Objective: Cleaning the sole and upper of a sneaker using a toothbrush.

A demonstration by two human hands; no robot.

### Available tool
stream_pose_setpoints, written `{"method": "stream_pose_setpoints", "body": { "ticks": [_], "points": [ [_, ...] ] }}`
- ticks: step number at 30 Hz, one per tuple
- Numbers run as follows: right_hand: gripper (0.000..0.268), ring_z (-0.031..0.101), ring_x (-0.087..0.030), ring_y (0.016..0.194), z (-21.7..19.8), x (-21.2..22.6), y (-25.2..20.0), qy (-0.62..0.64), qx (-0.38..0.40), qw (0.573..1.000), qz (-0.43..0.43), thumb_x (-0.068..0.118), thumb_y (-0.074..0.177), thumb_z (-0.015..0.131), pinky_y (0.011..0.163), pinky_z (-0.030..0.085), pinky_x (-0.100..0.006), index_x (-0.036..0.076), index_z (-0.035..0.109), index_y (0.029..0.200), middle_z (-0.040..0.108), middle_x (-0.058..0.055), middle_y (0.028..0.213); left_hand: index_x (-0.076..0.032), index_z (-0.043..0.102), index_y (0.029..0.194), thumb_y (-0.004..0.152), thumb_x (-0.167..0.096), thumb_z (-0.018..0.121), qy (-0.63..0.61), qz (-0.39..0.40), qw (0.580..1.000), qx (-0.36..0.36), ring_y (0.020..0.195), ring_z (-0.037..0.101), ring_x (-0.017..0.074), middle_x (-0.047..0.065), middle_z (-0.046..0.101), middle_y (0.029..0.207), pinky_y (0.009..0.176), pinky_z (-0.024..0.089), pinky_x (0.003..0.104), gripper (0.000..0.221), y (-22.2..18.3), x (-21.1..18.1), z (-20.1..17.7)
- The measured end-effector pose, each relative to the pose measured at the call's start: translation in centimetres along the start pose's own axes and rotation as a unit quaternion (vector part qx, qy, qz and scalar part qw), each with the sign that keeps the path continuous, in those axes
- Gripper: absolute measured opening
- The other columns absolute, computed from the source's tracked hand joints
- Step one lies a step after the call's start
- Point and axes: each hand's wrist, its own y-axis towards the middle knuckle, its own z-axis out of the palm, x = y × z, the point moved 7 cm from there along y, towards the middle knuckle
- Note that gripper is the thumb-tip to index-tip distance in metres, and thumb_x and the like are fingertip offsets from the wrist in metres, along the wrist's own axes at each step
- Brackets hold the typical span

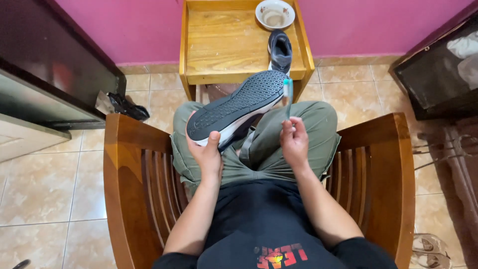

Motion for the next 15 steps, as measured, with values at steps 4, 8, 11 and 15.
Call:
{"method": "stream_pose_setpoints", "body": {
  "ticks": [4, 8, 11, 15],
  "points": [
    [0.015, 0.055, -0.038, 0.048, 1.5, 2.0, -1.4, -0.081, 0.092, 0.983, -0.134, 0.018, 0.102, 0.054, 0.048, 0.045, -0.046, 0.010, 0.066, 0.102, 0.053, -0.021, 0.060, -0.005, 0.051, 0.143, 0.076, -0.027, 0.093, -0.020, -0.024, 0.999, -0.016, 0.121, 0.055, 0.0140, 0.012, 0.061, 0.131, 0.106, 0.046, 0.042, 0.082, 0.0, 0.0, 0.1],
    [0.012, 0.053, -0.019, 0.047, 1.0, 0.7, -1.0, -0.063, 0.051, 0.992, -0.100, 0.021, 0.102, 0.061, 0.049, 0.045, -0.034, 0.013, 0.068, 0.107, 0.054, -0.006, 0.051, -0.009, 0.056, 0.137, 0.082, -0.033, 0.088, -0.042, -0.042, 0.997, -0.042, 0.107, 0.060, 0.0122, 0.009, 0.066, 0.123, 0.097, 0.054, 0.039, 0.068, 0.1, -1.6, 0.6],
    [0.014, 0.052, -0.021, 0.047, 0.0, 0.4, -0.6, -0.087, 0.017, 0.991, -0.098, 0.020, 0.104, 0.055, 0.050, 0.045, -0.035, 0.013, 0.067, 0.109, 0.054, -0.010, 0.053, -0.009, 0.058, 0.134, 0.087, -0.039, 0.082, -0.051, -0.060, 0.995, -0.057, 0.102, 0.063, 0.0121, 0.009, 0.068, 0.120, 0.092, 0.056, 0.038, 0.061, -0.2, -0.5, 0.1],
    [0.010, 0.057, -0.024, 0.048, 1.3, 2.1, -1.3, -0.066, 0.086, 0.977, -0.185, 0.014, 0.092, 0.072, 0.048, 0.047, -0.034, 0.013, 0.073, 0.102, 0.059, -0.008, 0.056, -0.008, 0.060, 0.133, 0.095, -0.046, 0.071, -0.065, -0.101, 0.991, -0.065, 0.096, 0.067, 0.0125, 0.009, 0.071, 0.116, 0.087, 0.060, 0.037, 0.054, -0.8, 1.0, 0.3]
  ]
}}
